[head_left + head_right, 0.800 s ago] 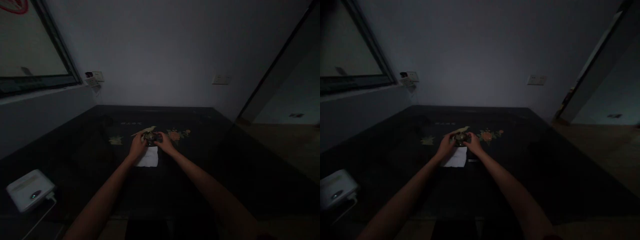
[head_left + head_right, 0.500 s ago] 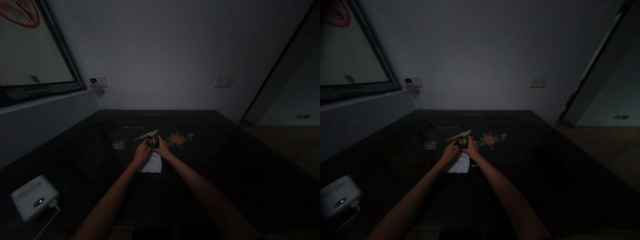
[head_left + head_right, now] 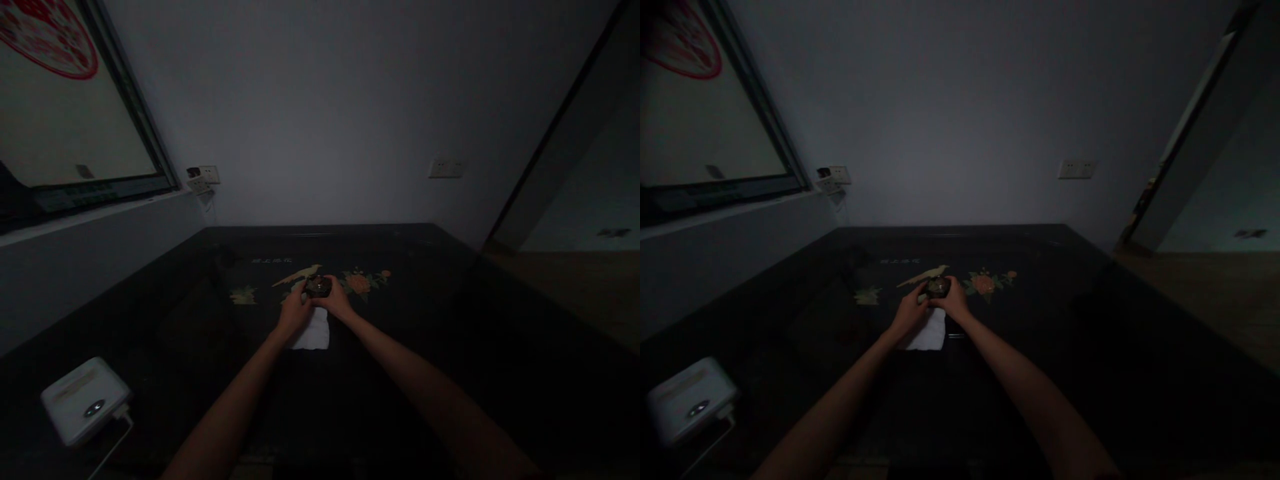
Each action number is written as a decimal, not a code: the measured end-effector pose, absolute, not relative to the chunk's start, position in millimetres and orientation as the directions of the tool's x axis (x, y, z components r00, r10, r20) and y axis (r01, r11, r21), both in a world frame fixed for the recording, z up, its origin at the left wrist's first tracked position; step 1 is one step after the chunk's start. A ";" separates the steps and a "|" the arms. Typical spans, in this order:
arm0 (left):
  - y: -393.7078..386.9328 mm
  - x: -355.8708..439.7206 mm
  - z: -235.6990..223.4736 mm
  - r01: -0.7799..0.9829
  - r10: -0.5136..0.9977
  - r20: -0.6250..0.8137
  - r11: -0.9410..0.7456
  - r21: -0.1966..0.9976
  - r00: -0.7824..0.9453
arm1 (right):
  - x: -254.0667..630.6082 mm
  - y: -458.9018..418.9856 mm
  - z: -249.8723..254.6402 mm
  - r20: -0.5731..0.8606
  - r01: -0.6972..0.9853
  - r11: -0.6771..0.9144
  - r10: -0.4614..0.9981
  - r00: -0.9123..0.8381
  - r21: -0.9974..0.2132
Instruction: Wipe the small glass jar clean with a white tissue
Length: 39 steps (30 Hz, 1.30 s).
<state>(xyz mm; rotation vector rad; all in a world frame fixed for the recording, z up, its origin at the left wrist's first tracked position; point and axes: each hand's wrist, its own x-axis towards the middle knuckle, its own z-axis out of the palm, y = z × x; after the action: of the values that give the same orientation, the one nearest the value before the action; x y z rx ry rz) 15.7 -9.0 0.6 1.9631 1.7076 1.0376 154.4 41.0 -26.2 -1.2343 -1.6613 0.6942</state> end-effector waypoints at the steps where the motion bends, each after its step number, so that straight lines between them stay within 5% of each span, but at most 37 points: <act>1: -9.4 17.5 0.9 0.699 0.951 0.307 -0.247 0.671 0.041 | 161.4 40.1 -25.6 0.348 0.395 0.346 0.935 -0.068 -0.851; 6: -11.3 18.3 1.9 0.696 0.939 0.299 -0.330 0.638 0.170 | 210.9 25.9 -20.9 0.381 0.315 0.389 0.920 -0.087 -0.866; 20: -7.5 -20.6 12.0 0.866 0.989 -0.013 -0.123 0.485 0.148 | 297.3 -47.6 -6.8 0.222 0.161 0.246 0.963 -0.151 -0.956; 28: -1.9 -22.2 25.8 0.797 0.988 -0.142 0.033 0.604 0.067 | 300.2 -54.0 -4.2 0.151 -0.103 0.133 0.969 -0.195 -0.986; 39: -26.3 48.7 15.5 0.370 0.980 -0.119 0.053 0.928 0.157 | 292.3 -54.5 -14.8 0.194 -0.215 0.147 0.956 -0.219 -0.965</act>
<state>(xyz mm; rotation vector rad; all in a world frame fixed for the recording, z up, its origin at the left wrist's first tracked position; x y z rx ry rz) 48.7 -26.3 15.5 1.4841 1.3744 0.8113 292.3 -54.5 -14.8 -0.8117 -1.3063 1.3358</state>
